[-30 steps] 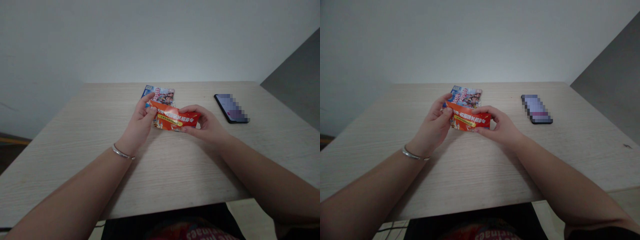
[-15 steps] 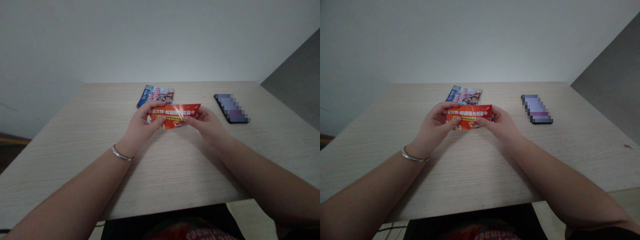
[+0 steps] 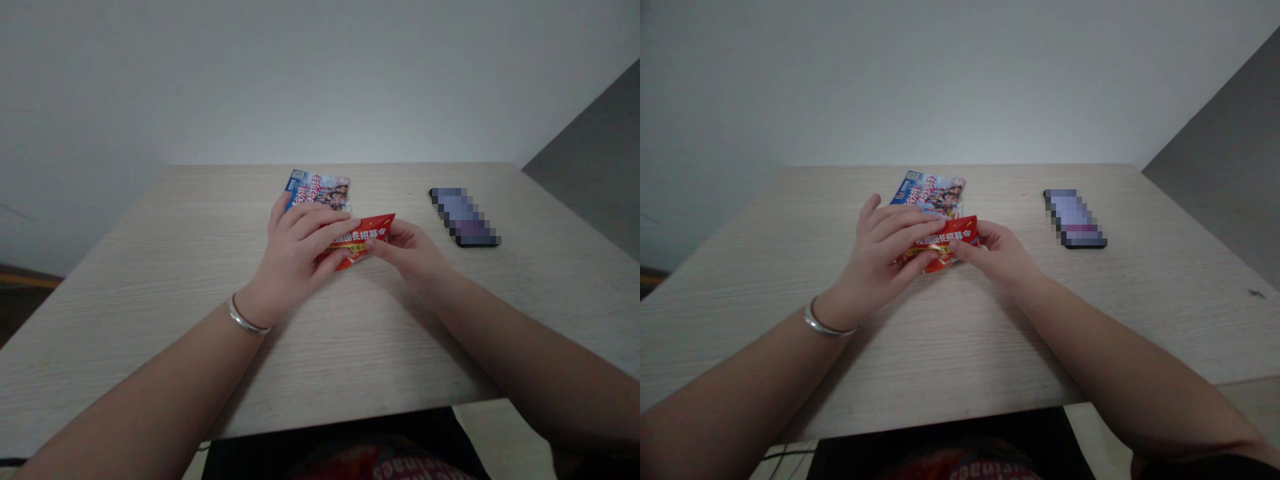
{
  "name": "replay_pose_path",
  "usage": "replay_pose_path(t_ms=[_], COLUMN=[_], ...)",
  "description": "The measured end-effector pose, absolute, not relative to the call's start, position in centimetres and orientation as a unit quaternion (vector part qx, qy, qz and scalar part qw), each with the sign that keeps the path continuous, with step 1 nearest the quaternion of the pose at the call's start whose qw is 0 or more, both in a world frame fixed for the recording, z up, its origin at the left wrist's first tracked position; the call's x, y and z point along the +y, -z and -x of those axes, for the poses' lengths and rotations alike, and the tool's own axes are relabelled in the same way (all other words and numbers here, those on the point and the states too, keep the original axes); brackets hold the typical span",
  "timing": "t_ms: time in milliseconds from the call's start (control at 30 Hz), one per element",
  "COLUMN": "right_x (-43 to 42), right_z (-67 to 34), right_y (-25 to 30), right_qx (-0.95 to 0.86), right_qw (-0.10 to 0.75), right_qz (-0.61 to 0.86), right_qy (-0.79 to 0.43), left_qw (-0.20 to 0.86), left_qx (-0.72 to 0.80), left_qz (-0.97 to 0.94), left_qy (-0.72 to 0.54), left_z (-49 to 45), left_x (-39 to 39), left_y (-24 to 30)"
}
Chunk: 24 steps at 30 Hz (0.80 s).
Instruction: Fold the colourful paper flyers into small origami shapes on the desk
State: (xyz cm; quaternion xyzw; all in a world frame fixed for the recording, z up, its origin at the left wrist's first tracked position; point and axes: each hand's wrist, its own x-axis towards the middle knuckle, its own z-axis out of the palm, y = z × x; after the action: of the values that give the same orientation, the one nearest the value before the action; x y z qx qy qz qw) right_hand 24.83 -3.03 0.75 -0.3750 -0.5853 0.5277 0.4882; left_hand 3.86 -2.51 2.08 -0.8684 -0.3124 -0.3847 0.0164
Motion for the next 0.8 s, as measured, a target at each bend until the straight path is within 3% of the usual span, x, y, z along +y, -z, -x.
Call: replay_pose_path(t_ms=[800], right_x=[-3.37], right_z=[-24.38], right_y=[-0.96], right_qx=[-0.553], right_qw=[0.497], right_qz=[0.344], right_qy=[-0.573], left_qw=[-0.022], left_qx=[-0.268], left_qz=[0.879], left_qy=[0.395], left_z=[-3.63], left_x=[-2.57], left_y=[-1.86])
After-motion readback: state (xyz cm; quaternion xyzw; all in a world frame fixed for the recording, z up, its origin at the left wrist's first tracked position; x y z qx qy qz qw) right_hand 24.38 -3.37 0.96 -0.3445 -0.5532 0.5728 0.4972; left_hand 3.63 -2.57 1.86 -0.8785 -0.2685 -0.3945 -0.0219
